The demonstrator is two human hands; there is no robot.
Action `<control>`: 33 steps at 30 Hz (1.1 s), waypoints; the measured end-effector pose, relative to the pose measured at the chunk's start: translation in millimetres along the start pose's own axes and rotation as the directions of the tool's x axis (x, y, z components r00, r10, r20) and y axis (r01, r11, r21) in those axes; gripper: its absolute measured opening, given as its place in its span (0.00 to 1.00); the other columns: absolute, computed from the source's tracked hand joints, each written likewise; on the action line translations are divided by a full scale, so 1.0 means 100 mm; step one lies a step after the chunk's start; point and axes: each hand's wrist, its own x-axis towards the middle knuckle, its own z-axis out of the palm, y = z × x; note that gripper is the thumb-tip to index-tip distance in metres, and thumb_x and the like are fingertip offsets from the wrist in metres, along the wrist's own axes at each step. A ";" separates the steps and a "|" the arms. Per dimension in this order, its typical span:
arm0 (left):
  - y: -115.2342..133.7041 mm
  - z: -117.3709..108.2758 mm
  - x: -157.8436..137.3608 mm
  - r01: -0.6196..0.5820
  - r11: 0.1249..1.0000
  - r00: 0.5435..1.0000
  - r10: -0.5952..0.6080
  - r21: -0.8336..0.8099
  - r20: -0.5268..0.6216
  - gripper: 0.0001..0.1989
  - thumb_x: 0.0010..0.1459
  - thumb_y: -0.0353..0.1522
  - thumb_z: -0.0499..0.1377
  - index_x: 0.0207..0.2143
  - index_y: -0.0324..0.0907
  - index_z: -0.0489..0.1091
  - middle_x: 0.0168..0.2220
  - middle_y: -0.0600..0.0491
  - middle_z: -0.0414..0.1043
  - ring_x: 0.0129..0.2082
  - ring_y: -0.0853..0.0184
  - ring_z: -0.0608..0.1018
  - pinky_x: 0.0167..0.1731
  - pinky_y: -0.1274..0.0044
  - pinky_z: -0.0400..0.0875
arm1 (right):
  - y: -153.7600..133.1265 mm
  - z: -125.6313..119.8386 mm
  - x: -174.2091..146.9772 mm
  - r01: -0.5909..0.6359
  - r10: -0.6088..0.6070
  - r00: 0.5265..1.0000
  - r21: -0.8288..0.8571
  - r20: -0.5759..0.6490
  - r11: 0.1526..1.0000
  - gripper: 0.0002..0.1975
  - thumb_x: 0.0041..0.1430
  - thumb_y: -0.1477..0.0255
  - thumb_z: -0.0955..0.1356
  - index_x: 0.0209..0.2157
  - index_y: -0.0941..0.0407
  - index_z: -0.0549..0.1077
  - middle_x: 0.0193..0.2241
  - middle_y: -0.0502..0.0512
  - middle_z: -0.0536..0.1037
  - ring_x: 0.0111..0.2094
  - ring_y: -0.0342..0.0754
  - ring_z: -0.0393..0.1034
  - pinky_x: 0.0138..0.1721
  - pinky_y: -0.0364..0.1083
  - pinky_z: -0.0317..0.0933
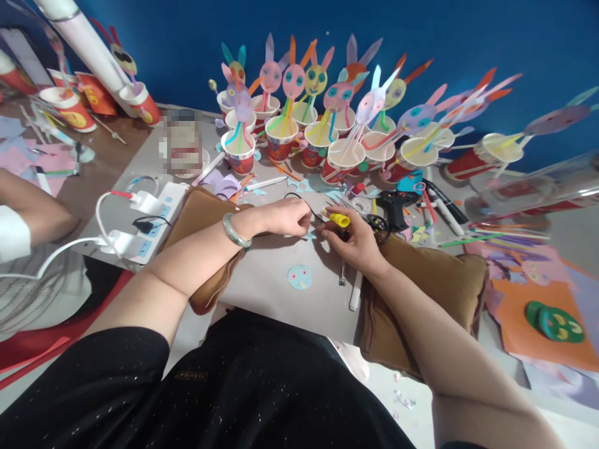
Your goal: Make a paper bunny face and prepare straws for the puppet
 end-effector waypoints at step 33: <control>0.18 0.03 0.05 0.059 0.757 0.996 -0.092 -0.650 -0.017 0.01 0.53 0.26 0.66 0.30 0.36 0.77 0.23 0.57 0.74 0.23 0.76 0.71 0.26 0.80 0.64 | -0.13 -0.08 0.07 -0.075 0.131 0.986 0.427 -0.102 0.901 0.29 0.50 0.63 0.82 0.50 0.49 0.70 0.35 0.49 0.78 0.29 0.45 0.76 0.29 0.45 0.73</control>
